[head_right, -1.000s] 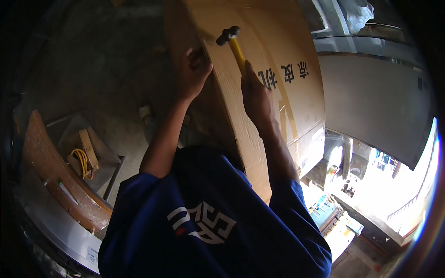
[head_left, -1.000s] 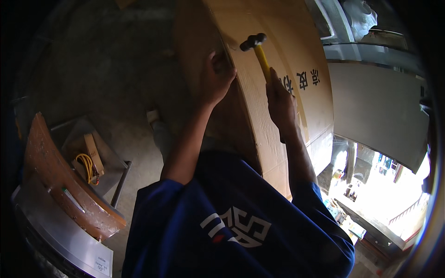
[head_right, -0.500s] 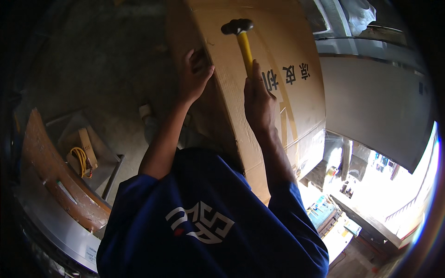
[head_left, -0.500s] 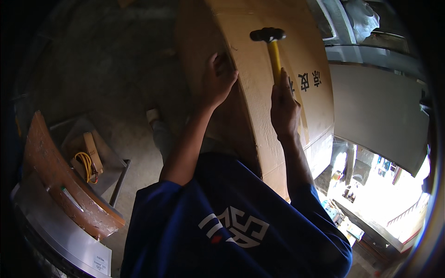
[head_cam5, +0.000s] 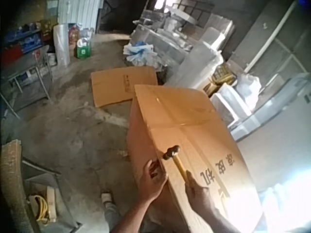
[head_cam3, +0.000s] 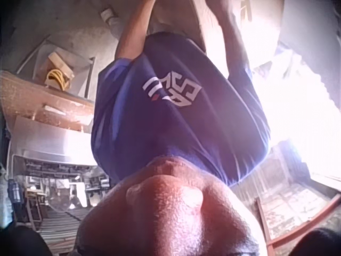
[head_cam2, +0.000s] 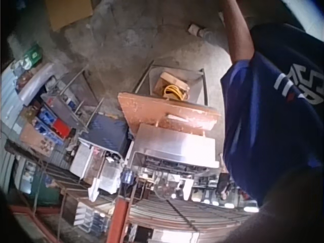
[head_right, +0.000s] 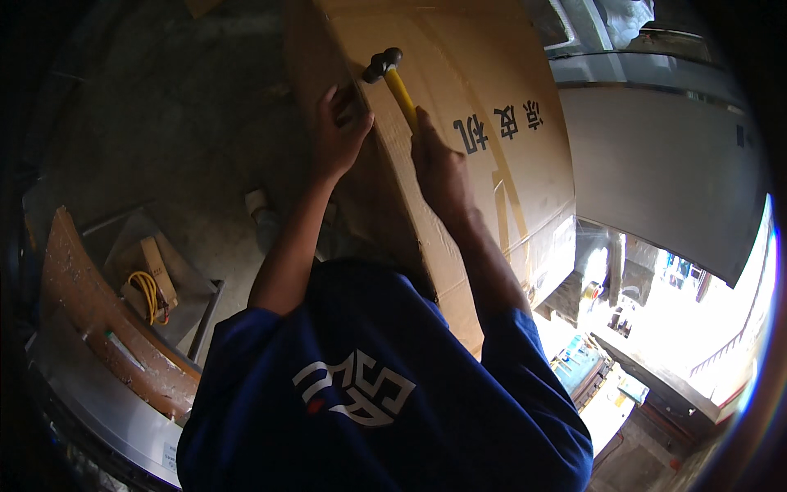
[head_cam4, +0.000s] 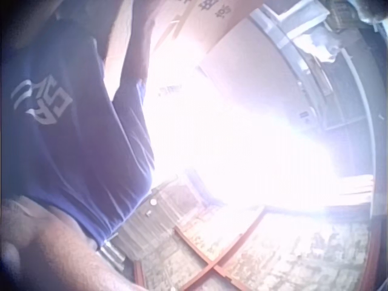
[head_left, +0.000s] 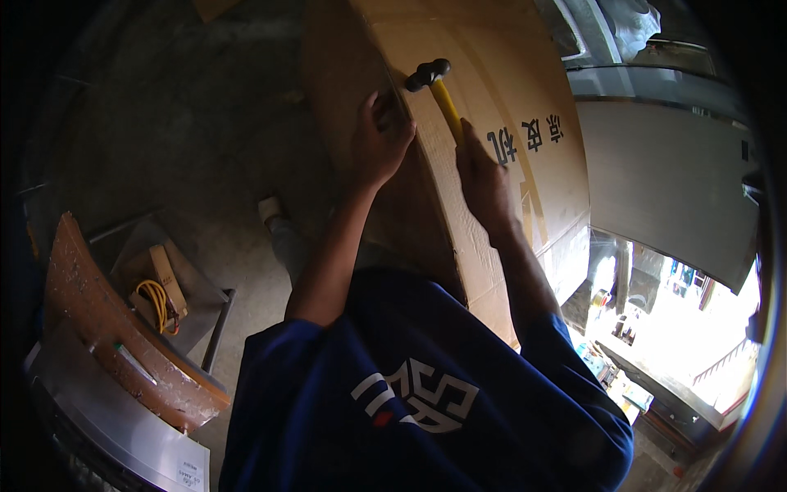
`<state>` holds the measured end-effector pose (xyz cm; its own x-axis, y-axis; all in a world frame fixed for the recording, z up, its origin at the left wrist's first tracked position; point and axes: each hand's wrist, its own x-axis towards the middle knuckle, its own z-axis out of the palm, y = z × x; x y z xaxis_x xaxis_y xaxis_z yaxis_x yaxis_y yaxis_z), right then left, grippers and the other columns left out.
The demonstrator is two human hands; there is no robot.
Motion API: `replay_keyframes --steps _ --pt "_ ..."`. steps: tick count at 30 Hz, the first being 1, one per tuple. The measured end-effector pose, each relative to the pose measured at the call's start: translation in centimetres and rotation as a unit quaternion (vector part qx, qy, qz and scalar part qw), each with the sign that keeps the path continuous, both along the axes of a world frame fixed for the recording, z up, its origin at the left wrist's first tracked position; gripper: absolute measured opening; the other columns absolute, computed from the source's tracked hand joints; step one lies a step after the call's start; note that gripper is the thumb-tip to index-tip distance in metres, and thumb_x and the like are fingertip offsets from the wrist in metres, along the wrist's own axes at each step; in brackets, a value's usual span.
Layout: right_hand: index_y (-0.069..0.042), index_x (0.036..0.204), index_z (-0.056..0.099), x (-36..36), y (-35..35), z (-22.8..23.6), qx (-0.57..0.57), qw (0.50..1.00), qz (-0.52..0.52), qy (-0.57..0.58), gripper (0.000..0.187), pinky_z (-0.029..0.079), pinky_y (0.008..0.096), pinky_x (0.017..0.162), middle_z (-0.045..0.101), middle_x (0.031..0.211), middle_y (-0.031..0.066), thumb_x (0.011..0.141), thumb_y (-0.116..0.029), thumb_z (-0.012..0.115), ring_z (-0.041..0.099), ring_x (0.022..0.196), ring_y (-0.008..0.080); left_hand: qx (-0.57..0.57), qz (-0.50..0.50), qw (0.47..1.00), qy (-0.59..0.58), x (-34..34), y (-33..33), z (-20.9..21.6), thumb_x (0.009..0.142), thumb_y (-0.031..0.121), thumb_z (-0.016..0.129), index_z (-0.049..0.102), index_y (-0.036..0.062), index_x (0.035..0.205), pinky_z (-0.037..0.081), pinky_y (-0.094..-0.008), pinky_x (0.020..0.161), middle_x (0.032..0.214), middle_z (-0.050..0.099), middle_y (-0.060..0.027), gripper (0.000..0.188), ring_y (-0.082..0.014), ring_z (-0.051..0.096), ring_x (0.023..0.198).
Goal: The person uses a hammer and a utility knife to open a large cardboard box. They repeatedly strike the box with the hammer to break the tape and then use the utility knife to cut through the remaining tape and cardboard.
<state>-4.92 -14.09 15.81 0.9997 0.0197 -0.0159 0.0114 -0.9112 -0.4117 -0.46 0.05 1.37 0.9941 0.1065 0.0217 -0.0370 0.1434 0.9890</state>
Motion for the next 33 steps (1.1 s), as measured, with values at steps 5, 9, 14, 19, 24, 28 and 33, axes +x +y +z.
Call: replay_keyframes --steps 5,9,14,19,24,28,33 --pt "-0.01 0.146 0.048 -0.3 1.1 1.6 0.038 0.996 -0.066 -0.056 0.046 0.056 0.0366 0.068 0.068 0.095 0.0239 0.102 -0.016 0.055 0.071 0.078 0.0206 0.015 0.019 1.0 0.018 0.3 0.1 -0.2 0.085 0.025 0.078 0.031 -0.0024 0.145 0.044 -0.0425 0.106 0.138 0.05 -0.0221 0.082 -0.0313 0.051 0.128" --pt "-0.01 0.145 0.049 -0.4 0.3 0.2 0.032 0.998 -0.056 -0.005 0.046 0.054 0.0373 0.069 0.067 0.089 0.0235 0.1 -0.015 0.057 0.07 0.077 0.0241 0.005 0.021 1.0 0.004 0.1 0.5 1.1 0.083 0.028 0.078 0.034 -0.0062 0.143 0.042 -0.0442 0.107 0.137 0.053 -0.0247 0.082 -0.0344 0.052 0.128" --pt "-0.011 0.147 0.048 -0.9 -1.3 -0.1 0.007 0.995 -0.033 -0.09 0.045 0.053 0.035 0.064 0.065 0.079 0.0171 0.103 -0.021 0.052 0.065 0.068 0.0174 0.079 0.054 0.995 0.002 0.1 0.0 0.8 0.081 0.03 0.081 0.047 -0.0024 0.137 0.05 -0.0399 0.098 0.126 0.061 -0.0193 0.073 -0.0299 0.061 0.114" --pt "-0.013 0.15 0.044 -2.8 -1.8 0.9 0.021 0.986 -0.162 0.032 0.048 0.046 0.0269 0.05 0.059 0.067 0.0041 0.104 -0.021 0.052 0.055 0.055 0.0064 0.132 0.043 0.987 0.079 -2.6 -2.5 3.5 0.079 0.031 0.081 0.057 -0.0045 0.127 0.05 -0.0419 0.094 0.111 0.066 -0.0227 0.064 -0.0341 0.065 0.106" --pt "-0.013 0.149 0.045 -6.5 -3.8 0.4 0.121 0.966 -0.223 0.055 0.048 0.043 0.0301 0.051 0.053 0.063 0.0055 0.103 -0.023 0.053 0.049 0.055 0.0083 0.127 0.082 0.986 0.067 -4.5 -5.2 5.4 0.083 0.027 0.076 0.053 -0.0085 0.129 0.048 -0.0422 0.096 0.116 0.065 -0.025 0.063 -0.0339 0.063 0.11" --pt "-0.011 0.149 0.045 -7.8 -4.9 1.1 0.14 0.95 -0.276 0.043 0.047 0.042 0.0278 0.05 0.049 0.062 0.0004 0.104 -0.022 0.052 0.048 0.055 0.0064 -0.076 0.013 0.964 0.254 -3.0 -4.8 5.9 0.085 0.022 0.072 0.054 -0.0072 0.128 0.046 -0.0368 0.096 0.116 0.066 -0.0174 0.055 -0.0259 0.062 0.109" --pt "-0.01 0.151 0.041 -8.2 -6.5 2.0 0.175 0.947 -0.271 0.013 0.048 0.035 0.0239 0.038 0.043 0.057 -0.0041 0.106 -0.025 0.048 0.04 0.043 0.0029 -0.117 -0.058 0.947 0.292 -2.2 -2.9 5.4 0.089 0.02 0.065 0.065 -0.0023 0.114 0.044 -0.0322 0.094 0.11 0.068 -0.0091 0.034 -0.018 0.06 0.104"
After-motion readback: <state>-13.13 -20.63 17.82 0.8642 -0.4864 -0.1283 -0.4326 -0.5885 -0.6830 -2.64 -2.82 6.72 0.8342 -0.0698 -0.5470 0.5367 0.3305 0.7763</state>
